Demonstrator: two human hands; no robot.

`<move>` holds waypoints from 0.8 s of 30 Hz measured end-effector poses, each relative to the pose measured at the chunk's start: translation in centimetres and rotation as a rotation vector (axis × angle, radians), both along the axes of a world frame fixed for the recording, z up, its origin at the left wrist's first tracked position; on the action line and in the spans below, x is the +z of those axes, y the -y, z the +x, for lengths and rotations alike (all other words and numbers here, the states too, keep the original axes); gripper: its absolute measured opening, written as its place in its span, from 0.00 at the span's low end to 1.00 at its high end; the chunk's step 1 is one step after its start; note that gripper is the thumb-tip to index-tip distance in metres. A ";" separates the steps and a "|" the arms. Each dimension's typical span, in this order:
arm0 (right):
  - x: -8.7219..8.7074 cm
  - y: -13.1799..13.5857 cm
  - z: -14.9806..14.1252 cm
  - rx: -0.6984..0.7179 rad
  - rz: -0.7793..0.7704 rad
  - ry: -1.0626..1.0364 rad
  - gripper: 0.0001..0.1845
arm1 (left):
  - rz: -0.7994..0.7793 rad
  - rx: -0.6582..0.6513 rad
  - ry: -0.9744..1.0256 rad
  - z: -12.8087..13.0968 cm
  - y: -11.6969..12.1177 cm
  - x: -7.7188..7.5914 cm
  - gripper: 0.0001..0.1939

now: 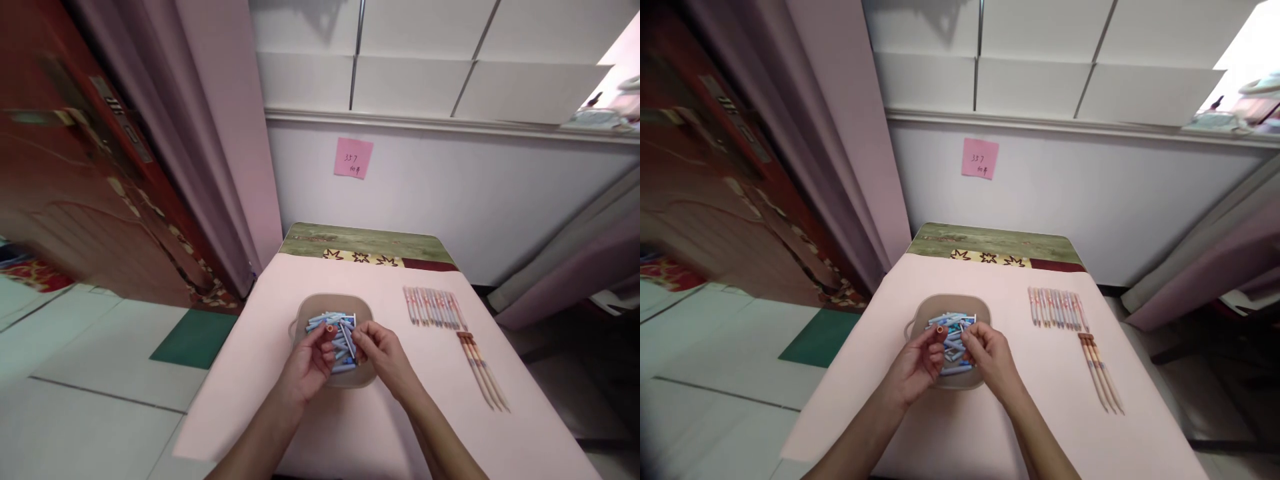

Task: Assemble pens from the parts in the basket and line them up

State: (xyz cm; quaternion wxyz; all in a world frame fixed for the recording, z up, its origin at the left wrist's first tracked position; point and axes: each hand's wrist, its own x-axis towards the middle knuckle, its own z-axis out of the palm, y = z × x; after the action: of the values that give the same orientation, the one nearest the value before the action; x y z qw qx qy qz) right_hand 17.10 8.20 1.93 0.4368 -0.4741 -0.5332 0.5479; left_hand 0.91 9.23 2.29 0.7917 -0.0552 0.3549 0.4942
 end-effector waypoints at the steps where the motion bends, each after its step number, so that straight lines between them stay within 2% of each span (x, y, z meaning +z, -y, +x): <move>1: 0.3 0.2 -0.1 0.001 -0.012 -0.063 0.17 | -0.010 0.010 0.015 0.0 0.1 0.3 0.07; 8: 1.5 1.2 -1.0 -0.140 -0.102 -0.293 0.17 | -0.050 0.033 0.096 -0.4 0.9 2.2 0.06; 12: 1.8 1.3 -1.4 -0.204 -0.094 -0.248 0.15 | -0.027 0.027 0.060 -0.2 0.8 2.0 0.05; 16: 2.4 1.4 -1.7 -0.174 0.034 -0.157 0.15 | 0.023 0.003 0.039 0.2 0.6 1.4 0.04; 19: 2.8 1.6 -1.9 -0.207 0.185 -0.006 0.16 | 0.070 -0.004 -0.009 0.5 0.7 1.0 0.04; 24: 2.5 2.3 -2.1 -0.263 0.448 0.519 0.12 | 0.116 0.000 -0.131 1.2 1.5 0.8 0.05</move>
State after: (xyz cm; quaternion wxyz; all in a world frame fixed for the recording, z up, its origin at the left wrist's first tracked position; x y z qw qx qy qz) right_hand 14.99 5.91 4.46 0.4468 -0.5544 -0.6674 0.2182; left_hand 2.09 7.78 3.05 0.7687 0.0232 0.3764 0.5166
